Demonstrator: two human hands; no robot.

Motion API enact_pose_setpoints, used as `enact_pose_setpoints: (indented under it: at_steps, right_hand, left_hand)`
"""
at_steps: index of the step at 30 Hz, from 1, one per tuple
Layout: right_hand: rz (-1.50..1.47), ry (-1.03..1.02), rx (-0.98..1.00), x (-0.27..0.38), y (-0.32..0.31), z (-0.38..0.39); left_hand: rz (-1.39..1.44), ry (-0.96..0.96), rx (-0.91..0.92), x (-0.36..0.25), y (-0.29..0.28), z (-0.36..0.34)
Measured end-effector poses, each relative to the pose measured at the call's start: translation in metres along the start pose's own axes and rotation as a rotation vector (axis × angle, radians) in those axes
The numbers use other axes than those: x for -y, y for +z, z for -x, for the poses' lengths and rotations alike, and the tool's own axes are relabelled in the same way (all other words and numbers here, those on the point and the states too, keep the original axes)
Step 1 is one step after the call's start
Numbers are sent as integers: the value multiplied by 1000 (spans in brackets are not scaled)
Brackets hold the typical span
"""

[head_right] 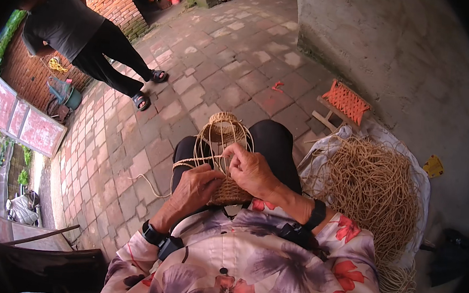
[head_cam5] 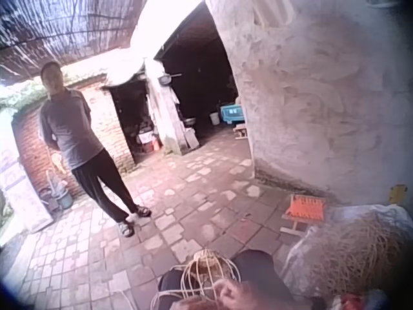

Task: Weaving a small wicker or bamboo basket by hand.

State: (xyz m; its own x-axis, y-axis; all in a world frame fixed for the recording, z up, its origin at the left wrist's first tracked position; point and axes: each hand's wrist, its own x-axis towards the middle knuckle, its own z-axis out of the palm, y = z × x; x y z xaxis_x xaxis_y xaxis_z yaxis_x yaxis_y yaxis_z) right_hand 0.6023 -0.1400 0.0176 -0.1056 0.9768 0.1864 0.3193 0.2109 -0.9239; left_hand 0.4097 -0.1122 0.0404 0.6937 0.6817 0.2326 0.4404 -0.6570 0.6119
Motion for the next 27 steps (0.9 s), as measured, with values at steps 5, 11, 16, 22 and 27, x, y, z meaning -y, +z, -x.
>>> enact_pose_setpoints:
  at_steps: [5,11,16,22,27]
  right_hand:
    - [222,-213,-1,-8,-16,-4]
    - [355,-303,133,-7,-18,-3]
    - [367,-287,113,-1,-13,0]
    - [241,-136,71,-3,-8,20]
    - [169,68,42,-3,-9,23]
  left_hand:
    - [8,-9,18,-2,-2,-2]
    - [14,9,21,1,-2,0]
    - [17,-15,24,1,-3,0]
    - [21,-30,32,0,-5,-1]
    - [22,-32,36,0,-6,-2]
